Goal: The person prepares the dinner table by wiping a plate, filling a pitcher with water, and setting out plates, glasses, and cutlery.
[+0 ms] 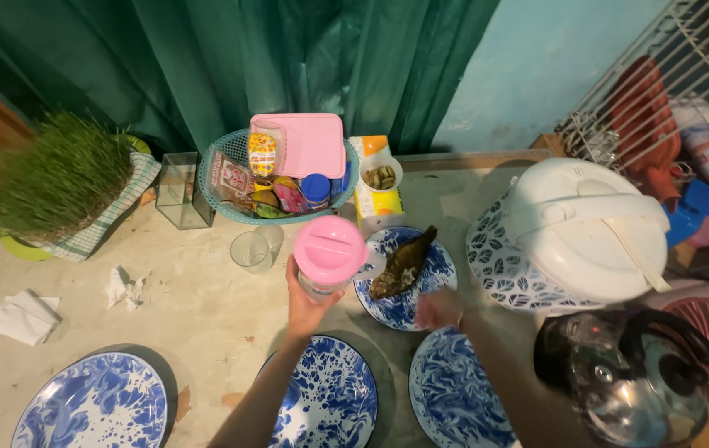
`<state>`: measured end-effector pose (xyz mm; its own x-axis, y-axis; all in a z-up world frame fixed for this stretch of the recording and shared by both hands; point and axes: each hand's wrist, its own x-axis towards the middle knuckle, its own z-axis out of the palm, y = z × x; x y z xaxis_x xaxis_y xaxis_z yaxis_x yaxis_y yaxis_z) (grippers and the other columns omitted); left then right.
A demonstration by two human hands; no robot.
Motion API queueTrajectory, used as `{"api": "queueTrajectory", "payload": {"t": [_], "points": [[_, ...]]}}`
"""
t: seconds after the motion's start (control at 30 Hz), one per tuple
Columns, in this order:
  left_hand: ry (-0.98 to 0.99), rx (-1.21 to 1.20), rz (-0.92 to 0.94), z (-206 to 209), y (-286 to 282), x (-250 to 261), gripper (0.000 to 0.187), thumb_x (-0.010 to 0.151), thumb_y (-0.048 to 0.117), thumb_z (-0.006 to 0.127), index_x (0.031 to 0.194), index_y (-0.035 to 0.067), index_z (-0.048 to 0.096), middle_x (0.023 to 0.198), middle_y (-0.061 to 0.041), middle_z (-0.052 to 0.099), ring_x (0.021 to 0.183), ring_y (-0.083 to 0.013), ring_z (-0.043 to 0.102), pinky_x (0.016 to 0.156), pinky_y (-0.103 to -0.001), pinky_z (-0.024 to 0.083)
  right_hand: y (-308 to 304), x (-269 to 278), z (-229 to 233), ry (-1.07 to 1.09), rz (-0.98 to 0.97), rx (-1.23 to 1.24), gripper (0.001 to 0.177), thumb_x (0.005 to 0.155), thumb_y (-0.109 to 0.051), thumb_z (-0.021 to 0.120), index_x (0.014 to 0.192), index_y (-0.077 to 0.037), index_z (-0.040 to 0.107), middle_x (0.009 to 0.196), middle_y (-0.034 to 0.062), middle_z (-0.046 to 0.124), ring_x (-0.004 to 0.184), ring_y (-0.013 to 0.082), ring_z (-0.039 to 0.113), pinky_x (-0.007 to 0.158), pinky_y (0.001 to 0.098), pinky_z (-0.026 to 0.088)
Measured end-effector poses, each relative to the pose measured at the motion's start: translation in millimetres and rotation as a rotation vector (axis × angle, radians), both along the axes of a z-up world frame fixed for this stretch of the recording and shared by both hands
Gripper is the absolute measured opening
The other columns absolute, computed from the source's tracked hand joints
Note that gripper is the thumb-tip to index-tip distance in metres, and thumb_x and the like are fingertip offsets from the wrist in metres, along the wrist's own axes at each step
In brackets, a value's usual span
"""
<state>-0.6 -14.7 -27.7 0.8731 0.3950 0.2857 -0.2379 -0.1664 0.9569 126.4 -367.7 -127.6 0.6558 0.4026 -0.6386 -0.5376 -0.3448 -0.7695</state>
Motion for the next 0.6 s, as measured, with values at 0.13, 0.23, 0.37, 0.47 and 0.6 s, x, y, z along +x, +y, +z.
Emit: {"api": "queueTrajectory", "payload": {"t": [0.13,0.23,0.37,0.47,0.6], "points": [[-0.027,-0.007,0.176,-69.2,-28.3,-5.4,0.126,0.068,0.010,0.092,0.160,-0.005,0.007,0.163,-0.027,0.022,0.152,-0.0366,0.026,0.122,-0.046,0.024,73.6,97.8,78.6,-0.138,-0.275,0.032,0.030,0.094,-0.032,0.063,0.109,-0.008,0.069,0.096,0.0106,0.077,0.077,0.0212,0.076,0.066,0.0386,0.063],[0.161,-0.189,0.275,-75.2,-45.1,-11.9,0.120,0.072,0.018,0.091,0.158,-0.004,0.010,0.156,-0.025,0.029,0.145,-0.0359,0.035,0.119,-0.044,0.029,120.3,156.8,117.0,-0.202,-0.372,0.160,0.036,0.097,-0.031,0.065,0.117,-0.001,0.066,0.096,0.0207,0.074,0.078,0.0278,0.074,0.068,0.0371,0.064],[0.387,-0.452,0.357,-125.4,-54.9,-11.2,0.090,0.077,0.014,0.084,0.147,0.000,0.028,0.141,-0.020,0.045,0.125,-0.0279,0.050,0.106,-0.040,0.043,160.3,215.2,107.8,-0.200,-0.420,0.081,0.035,0.098,-0.028,0.061,0.114,0.003,0.058,0.095,0.0273,0.074,0.076,0.0331,0.076,0.067,0.0400,0.063],[0.589,-0.729,0.253,-136.0,-62.9,-12.4,0.062,0.084,0.012,0.075,0.137,0.003,0.045,0.129,-0.016,0.056,0.108,-0.0226,0.057,0.091,-0.038,0.048,160.4,225.9,98.3,-0.252,-0.470,0.032,0.027,0.092,-0.015,0.059,0.109,0.006,0.062,0.093,0.0287,0.074,0.072,0.0358,0.078,0.064,0.0425,0.067],[0.662,-0.664,-0.032,-133.2,-85.0,-9.9,0.040,0.094,0.016,0.069,0.130,0.002,0.061,0.114,-0.008,0.069,0.095,-0.0156,0.063,0.080,-0.032,0.050,102.9,197.6,109.3,-0.474,-0.288,0.035,0.031,0.097,-0.015,0.058,0.103,0.012,0.070,0.085,0.0242,0.075,0.066,0.0288,0.076,0.060,0.0349,0.063]]}}
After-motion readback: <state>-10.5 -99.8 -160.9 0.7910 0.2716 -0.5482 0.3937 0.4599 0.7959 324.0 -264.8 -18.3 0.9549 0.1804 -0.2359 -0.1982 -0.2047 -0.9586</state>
